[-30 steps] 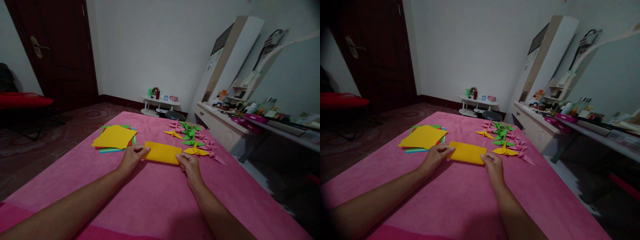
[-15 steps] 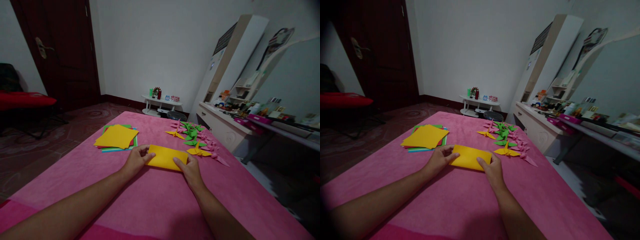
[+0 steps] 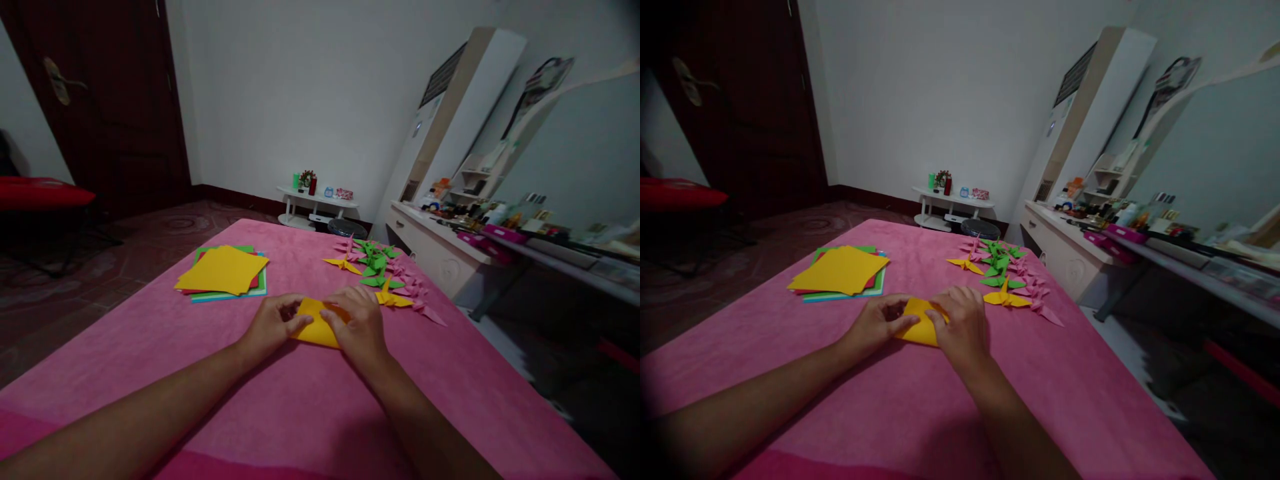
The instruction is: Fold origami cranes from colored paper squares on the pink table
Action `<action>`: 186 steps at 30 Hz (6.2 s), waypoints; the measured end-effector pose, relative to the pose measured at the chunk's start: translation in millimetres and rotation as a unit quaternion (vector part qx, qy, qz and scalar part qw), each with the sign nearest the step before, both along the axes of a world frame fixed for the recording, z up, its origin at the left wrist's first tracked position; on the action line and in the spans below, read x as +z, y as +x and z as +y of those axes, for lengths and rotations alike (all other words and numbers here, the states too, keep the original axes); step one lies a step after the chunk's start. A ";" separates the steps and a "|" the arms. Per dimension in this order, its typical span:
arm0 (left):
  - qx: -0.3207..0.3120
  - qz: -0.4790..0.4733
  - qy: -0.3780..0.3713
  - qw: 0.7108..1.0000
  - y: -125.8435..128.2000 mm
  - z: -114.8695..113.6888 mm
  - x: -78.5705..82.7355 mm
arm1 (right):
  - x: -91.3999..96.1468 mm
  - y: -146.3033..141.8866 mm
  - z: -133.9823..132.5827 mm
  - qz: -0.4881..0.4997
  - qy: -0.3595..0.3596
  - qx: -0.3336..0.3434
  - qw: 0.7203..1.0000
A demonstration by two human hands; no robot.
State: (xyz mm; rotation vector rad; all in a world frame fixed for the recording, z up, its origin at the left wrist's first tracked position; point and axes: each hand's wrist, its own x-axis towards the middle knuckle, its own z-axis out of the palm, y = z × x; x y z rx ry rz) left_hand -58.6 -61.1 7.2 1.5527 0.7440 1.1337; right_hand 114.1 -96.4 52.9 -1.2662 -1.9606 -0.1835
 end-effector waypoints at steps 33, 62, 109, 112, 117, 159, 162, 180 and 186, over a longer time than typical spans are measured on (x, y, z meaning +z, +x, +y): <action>-0.033 0.027 0.012 0.999 -7.9 -8.9 12.9 | -11.2 -5.6 -5.8 0.060 -0.069 0.049 0.995; -0.046 0.072 0.026 0.996 -8.8 -12.1 17.7 | -8.3 -12.6 -9.0 0.073 -0.099 0.042 0.992; -0.019 0.062 0.052 0.997 -6.3 -13.5 12.8 | -4.2 -16.9 -14.1 0.038 -0.080 -0.014 0.996; 0.061 0.074 0.079 0.992 -8.5 -9.7 15.8 | 7.7 -4.3 -8.8 0.021 -0.070 0.011 0.997; 0.146 0.022 0.053 0.988 -14.1 1.0 18.2 | 21.5 28.7 6.4 0.154 -0.064 0.047 0.985; 0.097 -0.013 -0.073 0.993 -11.6 -4.1 17.9 | 2.2 33.4 15.4 0.616 -0.146 0.093 0.768; 0.097 -0.017 -0.071 0.993 -12.0 -3.8 16.4 | 2.5 33.6 15.3 0.613 -0.144 0.089 0.772; 0.101 -0.017 -0.071 0.992 -12.0 -2.6 17.0 | 1.6 41.1 18.8 0.575 -0.154 0.097 0.798; 0.104 -0.022 -0.077 0.991 -11.6 -2.8 17.5 | 2.2 45.4 19.6 0.586 -0.133 0.090 0.794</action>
